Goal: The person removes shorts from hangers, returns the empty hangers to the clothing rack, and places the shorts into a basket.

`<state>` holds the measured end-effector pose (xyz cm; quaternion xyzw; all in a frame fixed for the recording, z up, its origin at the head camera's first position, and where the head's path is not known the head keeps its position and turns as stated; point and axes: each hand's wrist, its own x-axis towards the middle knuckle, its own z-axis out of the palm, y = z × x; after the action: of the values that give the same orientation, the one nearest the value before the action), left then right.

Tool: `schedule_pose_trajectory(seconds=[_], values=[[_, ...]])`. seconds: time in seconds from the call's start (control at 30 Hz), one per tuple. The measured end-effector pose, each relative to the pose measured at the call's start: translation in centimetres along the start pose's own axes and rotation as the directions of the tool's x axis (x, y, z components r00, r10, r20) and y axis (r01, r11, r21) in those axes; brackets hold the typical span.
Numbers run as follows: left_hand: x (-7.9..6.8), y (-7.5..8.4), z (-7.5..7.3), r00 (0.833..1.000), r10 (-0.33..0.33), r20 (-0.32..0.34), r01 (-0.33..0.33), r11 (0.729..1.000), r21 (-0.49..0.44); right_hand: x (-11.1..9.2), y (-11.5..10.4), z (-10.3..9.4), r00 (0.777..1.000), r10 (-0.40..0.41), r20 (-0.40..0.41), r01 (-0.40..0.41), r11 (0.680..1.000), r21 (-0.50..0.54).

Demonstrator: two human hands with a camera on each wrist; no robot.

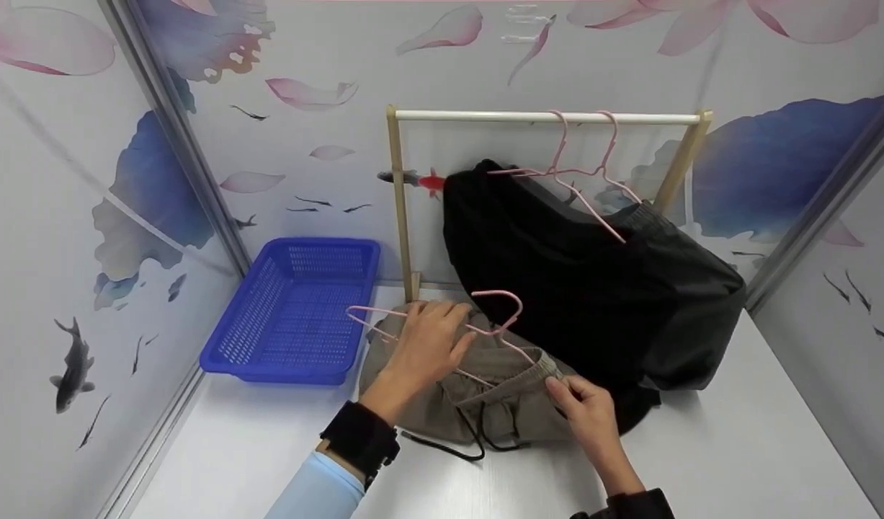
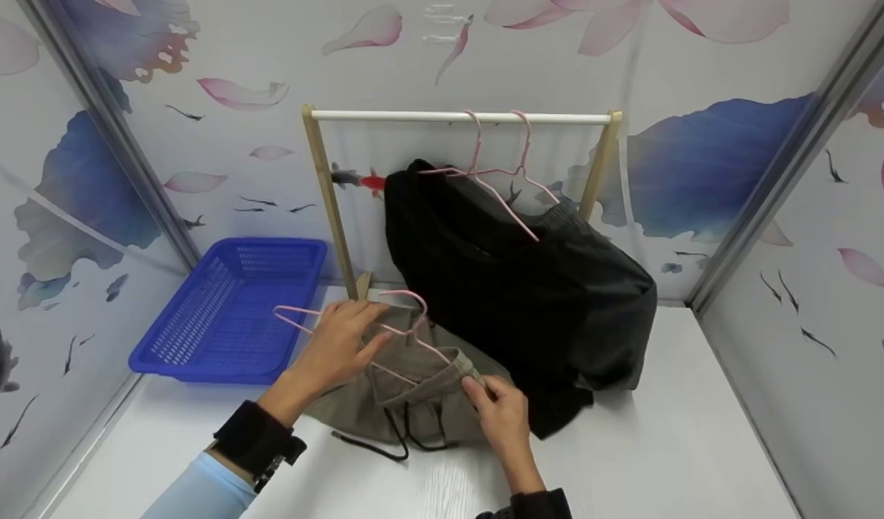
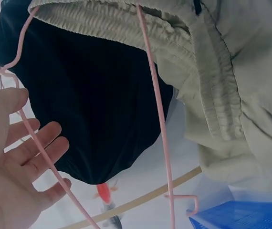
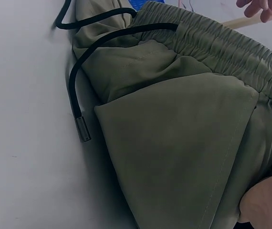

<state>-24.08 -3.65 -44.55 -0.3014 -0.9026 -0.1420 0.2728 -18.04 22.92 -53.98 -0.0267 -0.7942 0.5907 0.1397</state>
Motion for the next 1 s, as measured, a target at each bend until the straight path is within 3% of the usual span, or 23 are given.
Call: schedule_pose_trajectory(seconds=[0.27,0.47,0.7,1.0], values=[[-0.3,0.1,0.7,0.995,0.010,-0.095,-0.017,0.997,-0.073,0.0,0.2,0.1,1.000,-0.002,-0.012,0.002,1.000,-0.022],[-0.5,0.3,1.0,0.977,-0.040,-0.209,0.004,0.986,-0.169,0.0,0.1,0.1,0.999,-0.053,-0.008,0.053,0.999,0.001],[-0.8,0.0,0.9,0.959,-0.090,-0.270,0.021,0.968,-0.251,0.1,0.7,0.1,0.997,-0.067,-0.034,0.067,0.998,0.002],[-1.0,-0.7,0.5,0.938,-0.082,-0.337,-0.001,0.971,-0.237,-0.1,0.9,-0.1,0.999,-0.032,-0.032,0.033,0.999,0.037]])
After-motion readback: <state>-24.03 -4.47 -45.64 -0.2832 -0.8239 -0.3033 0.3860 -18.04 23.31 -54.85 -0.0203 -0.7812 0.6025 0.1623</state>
